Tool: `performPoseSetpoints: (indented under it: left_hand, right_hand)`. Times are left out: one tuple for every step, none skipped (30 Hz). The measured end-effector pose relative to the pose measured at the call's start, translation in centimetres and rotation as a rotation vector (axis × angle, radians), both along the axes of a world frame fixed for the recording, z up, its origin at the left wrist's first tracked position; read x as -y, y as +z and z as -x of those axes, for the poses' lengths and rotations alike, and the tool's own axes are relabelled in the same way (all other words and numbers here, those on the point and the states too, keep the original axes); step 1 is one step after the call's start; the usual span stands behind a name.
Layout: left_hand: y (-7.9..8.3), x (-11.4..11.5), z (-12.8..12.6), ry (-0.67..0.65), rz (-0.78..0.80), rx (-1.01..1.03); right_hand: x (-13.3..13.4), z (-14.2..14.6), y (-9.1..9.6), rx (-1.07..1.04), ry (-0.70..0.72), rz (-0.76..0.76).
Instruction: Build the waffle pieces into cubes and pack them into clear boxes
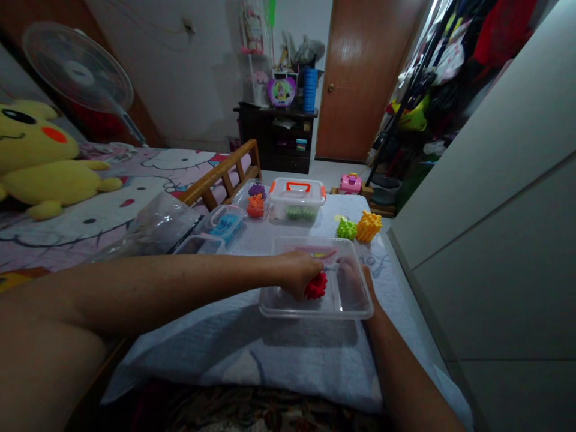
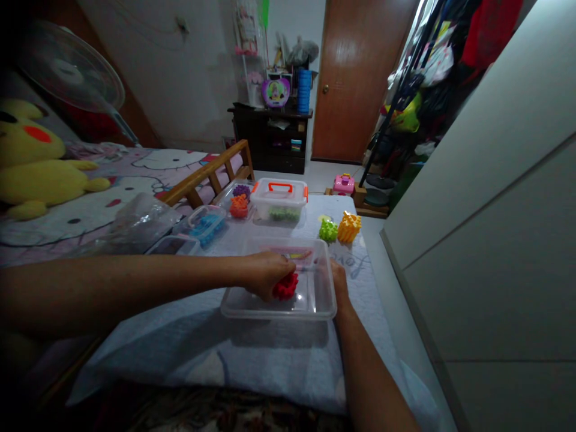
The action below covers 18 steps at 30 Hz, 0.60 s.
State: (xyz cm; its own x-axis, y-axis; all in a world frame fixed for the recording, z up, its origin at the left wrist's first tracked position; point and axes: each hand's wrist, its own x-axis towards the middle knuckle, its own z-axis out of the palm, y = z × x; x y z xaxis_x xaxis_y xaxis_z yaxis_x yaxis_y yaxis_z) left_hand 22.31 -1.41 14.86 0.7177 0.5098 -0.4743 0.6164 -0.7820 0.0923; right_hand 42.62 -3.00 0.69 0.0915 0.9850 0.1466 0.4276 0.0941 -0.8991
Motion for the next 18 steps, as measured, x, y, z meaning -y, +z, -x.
performPoseSetpoints:
  left_hand:
    - [-0.2, -0.1, -0.3, 0.004, 0.008, 0.000]
    - [-0.4, -0.2, -0.7, 0.008, 0.018, -0.001]
    - [-0.7, -0.3, -1.0, 0.013, 0.030, -0.004]
    - [-1.0, -0.4, -1.3, 0.017, 0.040, -0.007]
    - [-1.2, -0.5, -1.6, 0.019, 0.046, -0.007]
    - [-1.5, -0.6, -1.9, 0.019, 0.050, -0.001]
    - [-1.7, -0.7, -2.1, 0.018, 0.051, 0.011]
    - [-1.9, -0.8, -2.3, 0.017, 0.051, 0.023]
    - [-1.9, -0.8, -2.3, 0.013, 0.047, 0.033]
    - [-1.9, -0.9, -2.3, 0.008, 0.040, 0.038]
    - [-1.8, -0.9, -2.1, 0.004, 0.030, 0.039]
    - [-1.7, -0.8, -1.9, 0.000, 0.016, 0.038]
    - [-1.5, -0.8, -1.6, -0.004, 0.004, 0.033]
    - [-1.3, -0.8, -1.3, -0.006, -0.005, 0.023]
    - [-1.2, -0.7, -1.0, -0.002, -0.009, 0.010]
    - [-1.1, -0.7, -0.8, 0.006, -0.009, -0.002]
    - [-1.1, -0.7, -0.6, 0.014, -0.002, -0.014]
    - [-1.1, -0.7, -0.6, 0.024, 0.009, -0.021]
  right_hand:
    - [0.0, 0.0, 0.1, 0.011, 0.009, -0.003]
    - [0.0, 0.0, 0.2, 0.025, 0.018, -0.011]
    - [0.0, 0.0, 0.3, 0.038, 0.025, -0.020]
    - [0.1, 0.0, 0.5, 0.049, 0.026, -0.028]
    - [0.1, 0.1, 0.6, 0.060, 0.022, -0.034]
    - [0.1, 0.1, 0.7, 0.070, 0.018, -0.041]
    - [0.2, 0.2, 0.8, 0.080, 0.017, -0.049]
    - [0.2, 0.2, 0.8, 0.089, 0.019, -0.059]
    - [0.2, 0.1, 0.8, 0.099, 0.029, -0.067]
    - [0.2, 0.1, 0.8, 0.106, 0.035, -0.074]
    - [0.1, 0.0, 0.8, 0.110, 0.046, -0.078]
    - [0.1, 0.0, 0.7, 0.114, 0.060, -0.078]
    - [0.1, -0.1, 0.7, 0.117, 0.068, -0.076]
    - [0.0, -0.2, 0.6, 0.113, 0.068, -0.069]
    - [0.0, -0.2, 0.5, 0.101, 0.066, -0.055]
    - [0.0, -0.2, 0.4, 0.084, 0.060, -0.037]
    - [0.0, -0.2, 0.3, 0.066, 0.055, -0.018]
    - [0.0, -0.2, 0.2, 0.049, 0.044, -0.005]
